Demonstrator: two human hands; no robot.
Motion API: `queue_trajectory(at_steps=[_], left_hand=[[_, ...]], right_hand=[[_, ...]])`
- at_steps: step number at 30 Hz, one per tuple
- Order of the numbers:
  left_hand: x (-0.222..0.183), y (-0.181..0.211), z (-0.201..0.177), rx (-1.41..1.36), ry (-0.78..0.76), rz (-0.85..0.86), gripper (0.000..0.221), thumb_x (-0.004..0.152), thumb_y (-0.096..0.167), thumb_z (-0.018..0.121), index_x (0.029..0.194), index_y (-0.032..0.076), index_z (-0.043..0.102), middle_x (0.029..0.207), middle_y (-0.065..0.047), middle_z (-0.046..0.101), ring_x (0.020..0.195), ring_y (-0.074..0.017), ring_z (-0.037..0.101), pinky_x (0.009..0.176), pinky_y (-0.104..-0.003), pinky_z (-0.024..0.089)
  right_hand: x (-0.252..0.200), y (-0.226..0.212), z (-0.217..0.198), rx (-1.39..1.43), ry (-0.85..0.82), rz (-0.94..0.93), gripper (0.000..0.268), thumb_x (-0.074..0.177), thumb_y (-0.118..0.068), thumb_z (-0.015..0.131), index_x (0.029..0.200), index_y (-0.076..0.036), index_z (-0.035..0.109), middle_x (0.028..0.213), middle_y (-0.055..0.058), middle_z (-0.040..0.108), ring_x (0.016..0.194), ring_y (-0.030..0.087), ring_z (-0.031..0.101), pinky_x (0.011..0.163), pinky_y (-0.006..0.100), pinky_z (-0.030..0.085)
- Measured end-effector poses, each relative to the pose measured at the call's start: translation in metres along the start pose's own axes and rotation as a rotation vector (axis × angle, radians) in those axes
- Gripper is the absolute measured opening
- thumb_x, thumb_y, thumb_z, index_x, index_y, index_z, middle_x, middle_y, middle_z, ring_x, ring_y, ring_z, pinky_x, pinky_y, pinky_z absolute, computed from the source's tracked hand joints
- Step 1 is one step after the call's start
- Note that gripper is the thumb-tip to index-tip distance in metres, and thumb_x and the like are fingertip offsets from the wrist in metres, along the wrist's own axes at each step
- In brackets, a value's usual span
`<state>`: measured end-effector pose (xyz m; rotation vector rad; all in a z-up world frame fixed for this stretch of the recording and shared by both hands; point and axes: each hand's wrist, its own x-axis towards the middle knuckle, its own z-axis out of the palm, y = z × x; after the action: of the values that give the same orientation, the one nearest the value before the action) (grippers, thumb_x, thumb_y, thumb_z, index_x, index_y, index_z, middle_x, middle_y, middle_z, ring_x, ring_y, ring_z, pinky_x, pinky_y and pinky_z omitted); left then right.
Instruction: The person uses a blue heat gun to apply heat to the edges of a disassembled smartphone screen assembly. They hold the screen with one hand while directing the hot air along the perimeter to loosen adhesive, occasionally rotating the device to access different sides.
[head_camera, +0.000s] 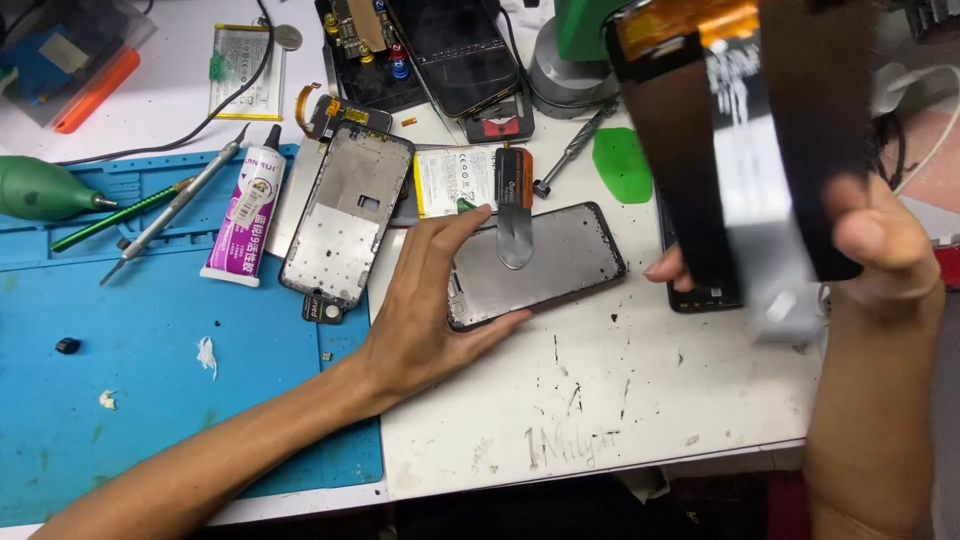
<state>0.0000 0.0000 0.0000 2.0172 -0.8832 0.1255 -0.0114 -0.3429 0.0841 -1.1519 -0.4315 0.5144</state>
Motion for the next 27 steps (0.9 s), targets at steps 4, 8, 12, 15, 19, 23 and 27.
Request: queue_trajectory(at_steps=[4, 8, 12, 15, 19, 23, 27], left_hand=[[0.001, -0.001, 0.001, -0.035, -0.005, 0.066, 0.089, 0.087, 0.036, 0.089, 0.151, 0.004, 0.035, 0.142, -0.02, 0.054, 0.127, -0.0342, 0.056, 0.111, -0.046, 0.049], [0.002, -0.001, 0.001, 0.012, -0.137, 0.043, 0.077, 0.089, 0.043, 0.08, 0.147, 0.007, 0.042, 0.129, -0.022, 0.051, 0.118, -0.0349, 0.053, 0.101, -0.045, 0.049], [-0.001, -0.004, 0.006, 0.189, -0.231, 0.093, 0.071, 0.092, 0.049, 0.073, 0.143, 0.007, 0.047, 0.122, -0.02, 0.051, 0.108, -0.0333, 0.049, 0.09, -0.044, 0.043], [0.001, 0.0, 0.003, 0.218, -0.214, 0.1, 0.064, 0.094, 0.053, 0.067, 0.137, 0.009, 0.051, 0.122, -0.02, 0.052, 0.11, -0.0346, 0.049, 0.093, -0.045, 0.04], [0.002, 0.001, 0.001, 0.209, -0.092, 0.153, 0.063, 0.093, 0.055, 0.068, 0.13, 0.004, 0.058, 0.125, -0.019, 0.057, 0.11, -0.0341, 0.052, 0.093, -0.045, 0.039], [-0.01, -0.006, 0.004, -0.04, 0.204, 0.179, 0.032, 0.103, -0.012, 0.043, 0.132, -0.005, 0.053, 0.113, -0.02, 0.066, 0.088, -0.03, 0.063, 0.083, -0.038, 0.051], [-0.014, -0.014, 0.009, -0.169, 0.224, 0.155, 0.058, 0.098, -0.025, 0.032, 0.149, 0.0, 0.041, 0.125, -0.022, 0.051, 0.065, -0.0182, 0.063, 0.073, -0.031, 0.058]], right_hand=[[-0.023, 0.024, -0.026, -0.457, 0.524, -0.018, 0.045, 0.086, 0.008, 0.061, 0.131, 0.002, 0.055, 0.149, 0.02, 0.058, 0.111, 0.021, 0.068, 0.099, 0.024, 0.06], [0.011, 0.003, 0.008, -0.648, 0.231, 0.159, 0.035, 0.093, -0.009, 0.06, 0.124, 0.007, 0.061, 0.111, 0.01, 0.059, 0.103, 0.018, 0.062, 0.082, 0.025, 0.053], [0.02, 0.006, 0.027, -0.549, 0.239, 0.252, 0.015, 0.092, -0.001, 0.067, 0.105, -0.002, 0.061, 0.095, 0.001, 0.054, 0.087, 0.011, 0.058, 0.081, 0.023, 0.056], [0.027, 0.01, 0.036, -0.697, 0.199, 0.287, 0.014, 0.09, -0.007, 0.072, 0.102, -0.006, 0.066, 0.092, -0.001, 0.059, 0.085, 0.01, 0.063, 0.083, 0.022, 0.061], [0.036, 0.016, 0.043, -0.677, 0.126, 0.295, 0.011, 0.092, -0.014, 0.07, 0.101, -0.007, 0.067, 0.089, -0.001, 0.065, 0.082, 0.01, 0.063, 0.071, 0.023, 0.054], [0.04, 0.027, 0.043, -0.475, 0.061, 0.29, 0.018, 0.093, -0.008, 0.07, 0.106, -0.007, 0.058, 0.089, -0.001, 0.063, 0.077, 0.005, 0.06, 0.071, 0.018, 0.05], [0.039, 0.031, 0.044, -0.359, 0.092, 0.318, 0.035, 0.088, -0.007, 0.075, 0.117, -0.008, 0.056, 0.087, 0.003, 0.079, 0.061, 0.005, 0.058, 0.047, 0.016, 0.04]])
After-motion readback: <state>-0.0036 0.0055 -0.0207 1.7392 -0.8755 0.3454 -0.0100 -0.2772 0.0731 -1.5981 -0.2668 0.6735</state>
